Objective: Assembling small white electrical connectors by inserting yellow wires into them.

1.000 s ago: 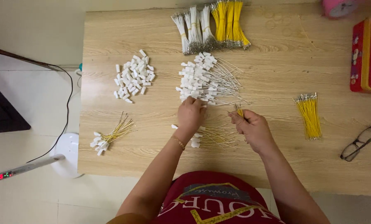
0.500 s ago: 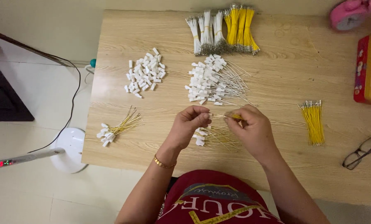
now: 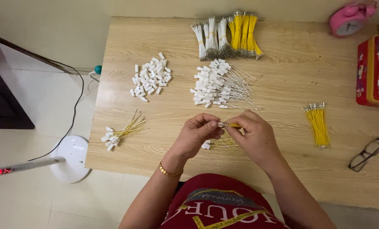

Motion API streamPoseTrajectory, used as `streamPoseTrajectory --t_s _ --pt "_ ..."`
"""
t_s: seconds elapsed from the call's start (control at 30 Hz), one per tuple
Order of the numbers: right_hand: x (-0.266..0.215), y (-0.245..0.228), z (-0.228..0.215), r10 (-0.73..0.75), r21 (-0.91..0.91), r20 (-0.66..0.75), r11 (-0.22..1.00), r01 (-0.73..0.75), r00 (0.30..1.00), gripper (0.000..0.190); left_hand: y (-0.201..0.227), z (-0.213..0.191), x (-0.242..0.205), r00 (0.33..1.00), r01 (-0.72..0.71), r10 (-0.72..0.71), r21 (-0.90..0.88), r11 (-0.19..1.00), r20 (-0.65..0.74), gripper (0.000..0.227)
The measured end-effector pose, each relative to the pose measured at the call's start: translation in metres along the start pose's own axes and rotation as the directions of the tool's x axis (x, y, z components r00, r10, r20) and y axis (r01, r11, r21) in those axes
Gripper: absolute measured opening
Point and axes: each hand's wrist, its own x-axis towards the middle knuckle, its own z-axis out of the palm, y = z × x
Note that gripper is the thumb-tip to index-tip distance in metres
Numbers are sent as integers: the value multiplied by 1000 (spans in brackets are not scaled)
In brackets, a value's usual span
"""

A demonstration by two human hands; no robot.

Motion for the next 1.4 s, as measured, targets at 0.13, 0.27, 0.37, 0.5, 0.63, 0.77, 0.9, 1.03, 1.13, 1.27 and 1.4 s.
streamPoseTrajectory --t_s 0.13,0.27,0.37,0.5,0.63,0.77,0.9,1.03,1.13,1.27,1.4 --pt "2 -7 0 -20 55 40 998 17 999 12 -2 -4 2 1000 22 -22 -20 1000 -12 21" --pt "1 -16 -2 83 86 90 992 -91 993 9 -2 -6 2 999 47 -48 -41 998 -22 22" --pt "1 -13 2 89 61 100 994 -95 991 9 -8 -9 4 998 51 -52 -31 998 -26 22" --pt "0 -2 11 82 10 111 996 -84 990 8 -10 -9 5 996 73 -74 -20 997 -58 21" --pt "0 11 22 77 14 112 997 -79 991 7 -18 -15 6 992 90 -89 -1 996 -93 18" --pt "0 32 42 94 27 149 995 -99 984 8 -27 -34 10 986 112 -106 38 993 -129 18" --pt "-1 49 55 261 207 169 933 -293 950 18 -19 -50 15 990 84 -13 504 860 -142 22" --pt "-4 85 34 355 254 52 899 -356 933 16 -22 -84 14 974 185 22 846 501 -226 21" --pt "-3 110 16 502 357 18 805 -475 864 21 -30 -98 27 982 77 154 974 213 -111 17" --pt "-1 105 10 539 475 -48 753 -455 841 17 -59 -92 61 905 -79 402 985 -156 137 11" --pt "-3 122 27 475 443 -10 791 -422 880 5 -76 -57 103 818 -204 490 948 -243 302 12"
